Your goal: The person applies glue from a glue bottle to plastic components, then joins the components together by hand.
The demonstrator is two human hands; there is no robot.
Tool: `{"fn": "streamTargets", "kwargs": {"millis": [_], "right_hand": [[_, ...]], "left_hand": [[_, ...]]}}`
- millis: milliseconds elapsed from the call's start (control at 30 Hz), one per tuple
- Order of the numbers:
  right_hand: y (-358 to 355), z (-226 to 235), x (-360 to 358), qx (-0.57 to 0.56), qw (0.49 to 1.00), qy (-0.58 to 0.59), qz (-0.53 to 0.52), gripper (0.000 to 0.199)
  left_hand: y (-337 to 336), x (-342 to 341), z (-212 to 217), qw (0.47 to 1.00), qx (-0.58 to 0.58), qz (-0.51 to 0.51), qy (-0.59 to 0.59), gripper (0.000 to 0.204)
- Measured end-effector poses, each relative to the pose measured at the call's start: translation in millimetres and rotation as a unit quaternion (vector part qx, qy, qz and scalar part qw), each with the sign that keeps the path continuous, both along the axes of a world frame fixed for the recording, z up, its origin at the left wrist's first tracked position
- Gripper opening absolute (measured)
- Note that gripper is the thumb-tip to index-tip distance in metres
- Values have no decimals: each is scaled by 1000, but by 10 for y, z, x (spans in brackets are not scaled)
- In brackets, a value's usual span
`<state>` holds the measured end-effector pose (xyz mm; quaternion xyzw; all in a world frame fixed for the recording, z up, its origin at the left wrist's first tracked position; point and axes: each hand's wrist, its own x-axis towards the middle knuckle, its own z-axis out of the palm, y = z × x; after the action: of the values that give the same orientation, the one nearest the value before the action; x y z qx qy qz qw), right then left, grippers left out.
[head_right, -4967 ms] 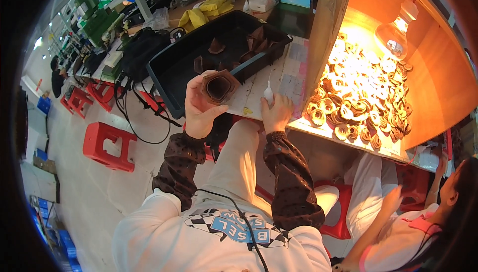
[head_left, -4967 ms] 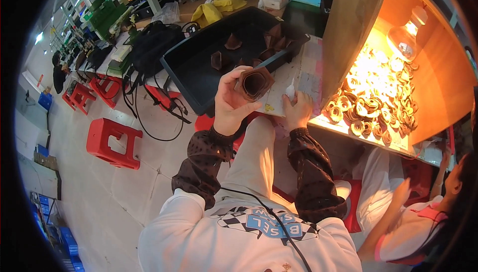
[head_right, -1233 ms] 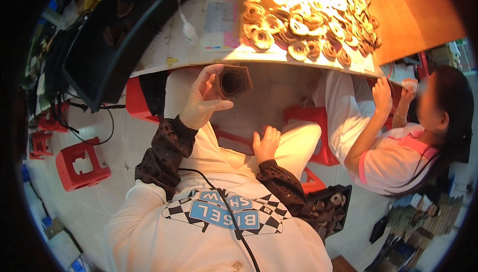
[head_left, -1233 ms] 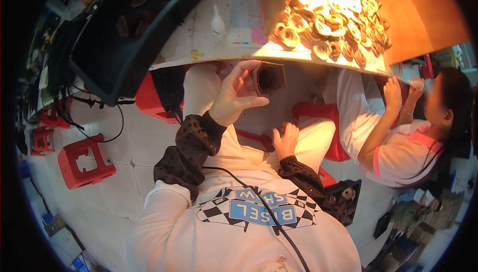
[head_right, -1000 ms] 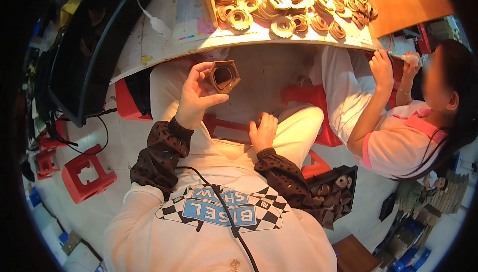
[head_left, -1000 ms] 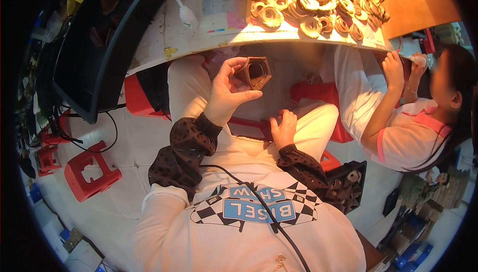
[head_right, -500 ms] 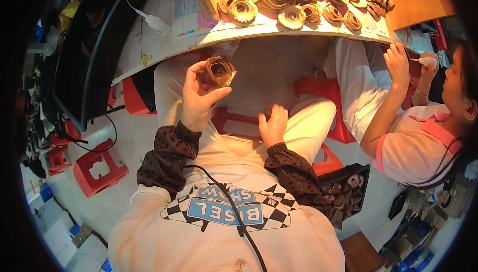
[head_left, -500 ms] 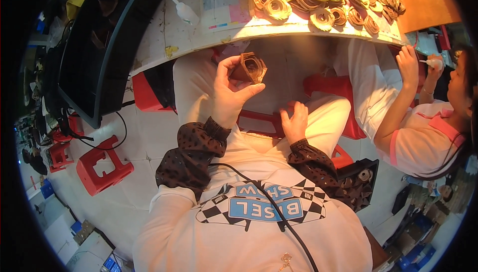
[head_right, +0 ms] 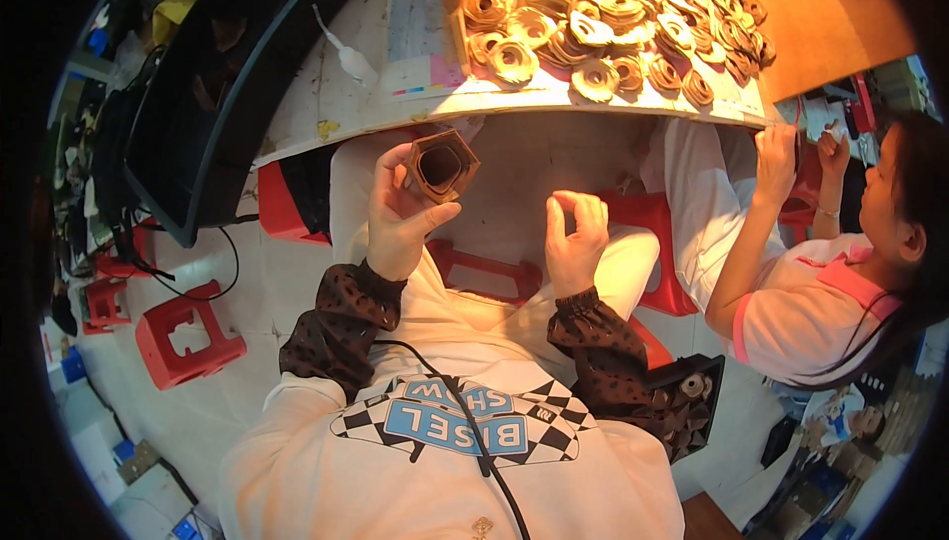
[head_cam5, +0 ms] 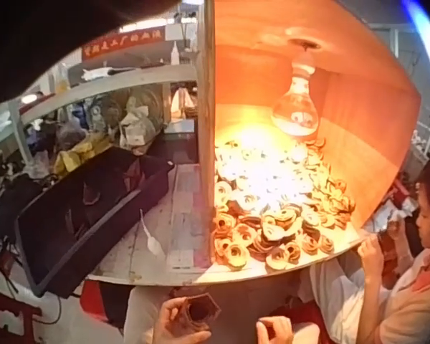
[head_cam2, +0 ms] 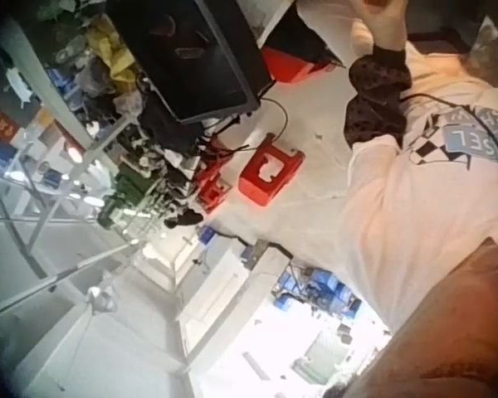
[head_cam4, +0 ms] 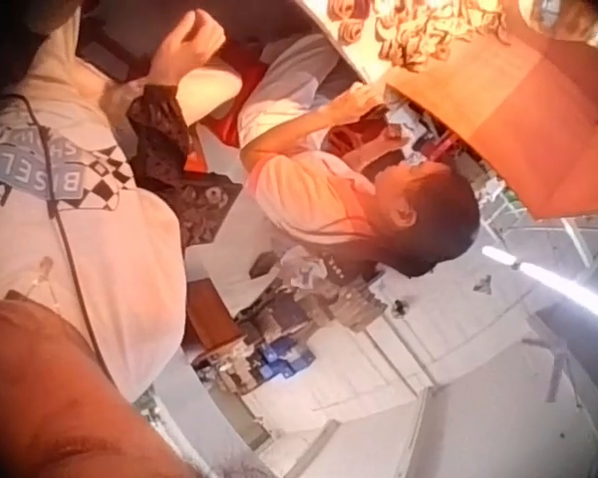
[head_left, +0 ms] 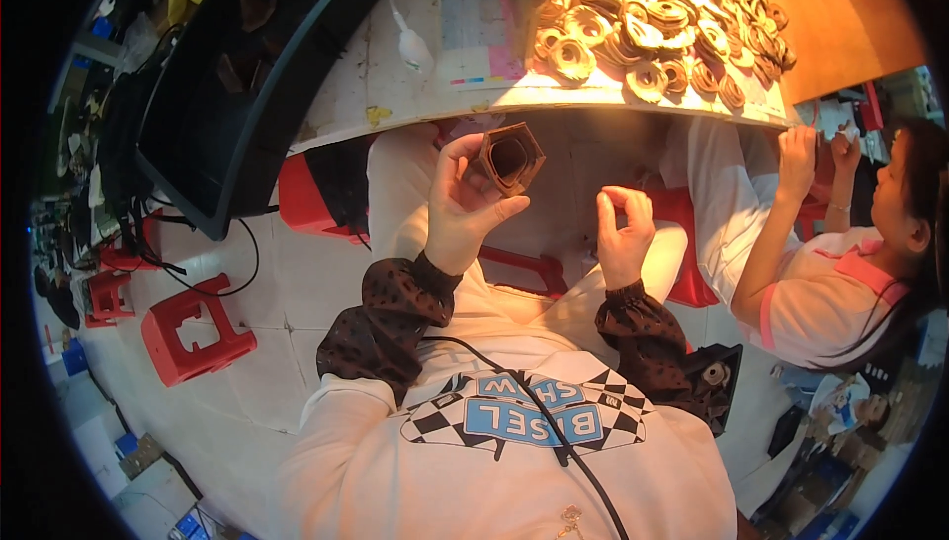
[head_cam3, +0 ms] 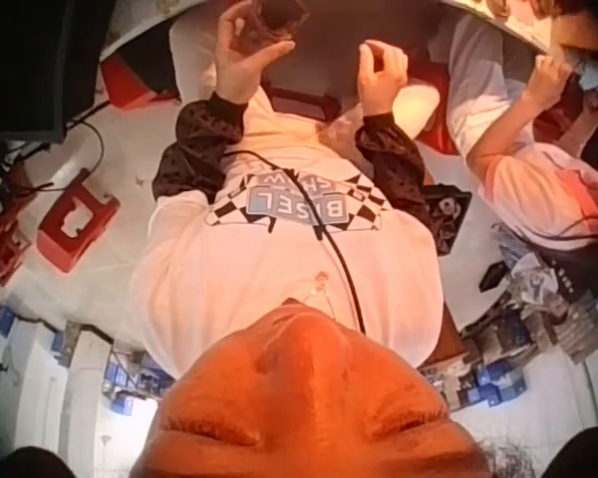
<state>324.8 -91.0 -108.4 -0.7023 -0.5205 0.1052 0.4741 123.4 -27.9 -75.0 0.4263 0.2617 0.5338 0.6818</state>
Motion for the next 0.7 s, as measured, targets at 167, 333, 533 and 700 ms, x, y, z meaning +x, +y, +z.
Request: {"fn": "streamTargets", "kwargs": {"millis": [167, 333, 533, 700], "right_hand": [[637, 409, -331, 164, 981, -32, 102, 12], [1133, 569, -868, 211, 964, -34, 156, 25], [1158, 511, -1059, 204, 970, -37, 129, 24], [840, 421, -788, 189, 979, 8, 74, 10]], "left_hand": [[-162, -346, 157, 991, 21, 124, 56, 69], [-266, -735, 196, 958, 43, 232, 162, 71], [-246, -846, 136, 952, 55, 247, 174, 71], [-224, -717, 125, 957, 96, 201, 188, 70]]}}
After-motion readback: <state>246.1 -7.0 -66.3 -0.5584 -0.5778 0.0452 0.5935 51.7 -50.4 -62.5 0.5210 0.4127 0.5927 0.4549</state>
